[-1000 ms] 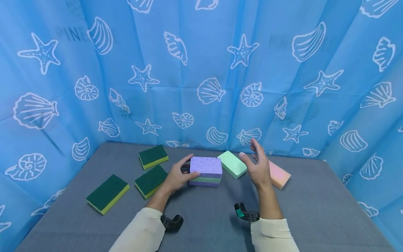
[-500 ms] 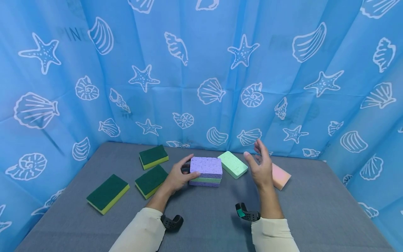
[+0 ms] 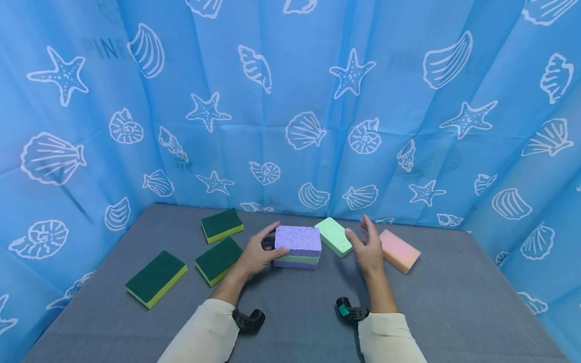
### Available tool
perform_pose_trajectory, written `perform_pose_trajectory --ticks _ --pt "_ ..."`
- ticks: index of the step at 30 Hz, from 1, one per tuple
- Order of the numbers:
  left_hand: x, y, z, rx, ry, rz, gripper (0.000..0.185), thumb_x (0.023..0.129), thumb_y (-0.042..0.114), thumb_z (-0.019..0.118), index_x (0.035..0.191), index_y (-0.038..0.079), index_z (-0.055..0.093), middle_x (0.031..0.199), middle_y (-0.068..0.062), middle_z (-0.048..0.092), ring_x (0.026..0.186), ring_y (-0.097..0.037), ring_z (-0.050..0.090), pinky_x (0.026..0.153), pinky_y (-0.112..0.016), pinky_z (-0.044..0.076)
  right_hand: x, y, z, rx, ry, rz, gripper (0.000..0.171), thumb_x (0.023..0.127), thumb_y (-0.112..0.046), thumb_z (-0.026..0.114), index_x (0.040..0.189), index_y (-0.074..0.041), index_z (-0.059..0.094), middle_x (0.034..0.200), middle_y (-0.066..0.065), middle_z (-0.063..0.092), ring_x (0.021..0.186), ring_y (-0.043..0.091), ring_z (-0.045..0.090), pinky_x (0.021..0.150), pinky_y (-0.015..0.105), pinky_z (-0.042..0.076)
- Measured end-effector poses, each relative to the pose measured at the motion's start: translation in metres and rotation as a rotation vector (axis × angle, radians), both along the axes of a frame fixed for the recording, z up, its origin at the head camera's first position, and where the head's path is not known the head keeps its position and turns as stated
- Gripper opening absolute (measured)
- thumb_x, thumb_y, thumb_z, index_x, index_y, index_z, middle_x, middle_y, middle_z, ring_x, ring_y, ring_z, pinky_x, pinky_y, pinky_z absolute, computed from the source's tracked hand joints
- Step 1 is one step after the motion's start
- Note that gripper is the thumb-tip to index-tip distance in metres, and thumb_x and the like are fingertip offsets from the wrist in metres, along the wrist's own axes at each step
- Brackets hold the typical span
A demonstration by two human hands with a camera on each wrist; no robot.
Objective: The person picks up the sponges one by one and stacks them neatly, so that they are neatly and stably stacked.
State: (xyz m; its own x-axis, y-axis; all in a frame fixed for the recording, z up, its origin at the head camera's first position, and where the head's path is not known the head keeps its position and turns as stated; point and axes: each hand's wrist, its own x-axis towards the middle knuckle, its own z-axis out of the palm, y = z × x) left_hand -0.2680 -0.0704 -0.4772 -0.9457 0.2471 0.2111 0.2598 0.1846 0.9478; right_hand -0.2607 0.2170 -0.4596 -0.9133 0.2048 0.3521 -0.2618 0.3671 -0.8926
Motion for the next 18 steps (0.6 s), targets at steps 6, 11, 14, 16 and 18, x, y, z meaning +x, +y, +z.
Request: perform_pose_trajectory --ticks 6,11,14,16,18 --pt "0.0 0.0 -0.002 -0.004 -0.018 -0.001 0.074 0.084 0.019 0.078 0.148 0.014 0.041 0.137 -0.016 0.047 0.121 -0.035 0.045 0.097 -0.053 0.04 -0.005 -0.001 -0.014 0.126 -0.176 0.019 0.083 0.091 -0.036 0.066 0.152 -0.001 0.023 0.15 0.026 0.027 0.138 0.04 0.024 0.108 0.054 0.023" --pt "-0.001 0.0 -0.002 0.013 -0.011 -0.01 0.075 0.085 0.015 0.077 0.149 0.009 0.038 0.139 -0.02 0.045 0.123 -0.038 0.043 0.098 -0.056 0.038 -0.01 -0.002 -0.019 0.267 -0.27 0.015 0.09 0.089 -0.037 0.069 0.153 0.0 0.019 0.151 0.028 0.023 0.139 0.041 0.02 0.108 0.056 0.02" --pt "-0.002 0.0 -0.002 0.006 -0.017 -0.01 0.075 0.084 0.016 0.077 0.149 0.011 0.039 0.139 -0.019 0.045 0.123 -0.037 0.043 0.098 -0.055 0.038 -0.011 -0.003 -0.019 0.312 -0.288 0.019 0.09 0.088 -0.031 0.071 0.152 0.003 0.017 0.15 0.03 0.022 0.137 0.044 0.022 0.108 0.057 0.021" --pt "-0.002 0.0 -0.001 -0.003 -0.018 -0.005 0.074 0.084 0.018 0.078 0.148 0.013 0.041 0.138 -0.017 0.047 0.122 -0.035 0.044 0.098 -0.053 0.039 -0.01 -0.003 -0.019 0.341 -0.302 0.017 0.09 0.088 -0.028 0.071 0.152 0.004 0.017 0.149 0.032 0.023 0.136 0.045 0.023 0.107 0.057 0.022" --pt "-0.002 0.0 -0.001 -0.008 -0.019 -0.002 0.073 0.084 0.02 0.078 0.147 0.015 0.042 0.136 -0.015 0.048 0.121 -0.033 0.045 0.098 -0.052 0.04 -0.01 -0.004 -0.018 0.379 -0.319 0.009 0.09 0.088 -0.026 0.071 0.151 0.005 0.016 0.148 0.033 0.023 0.135 0.047 0.024 0.107 0.058 0.022"
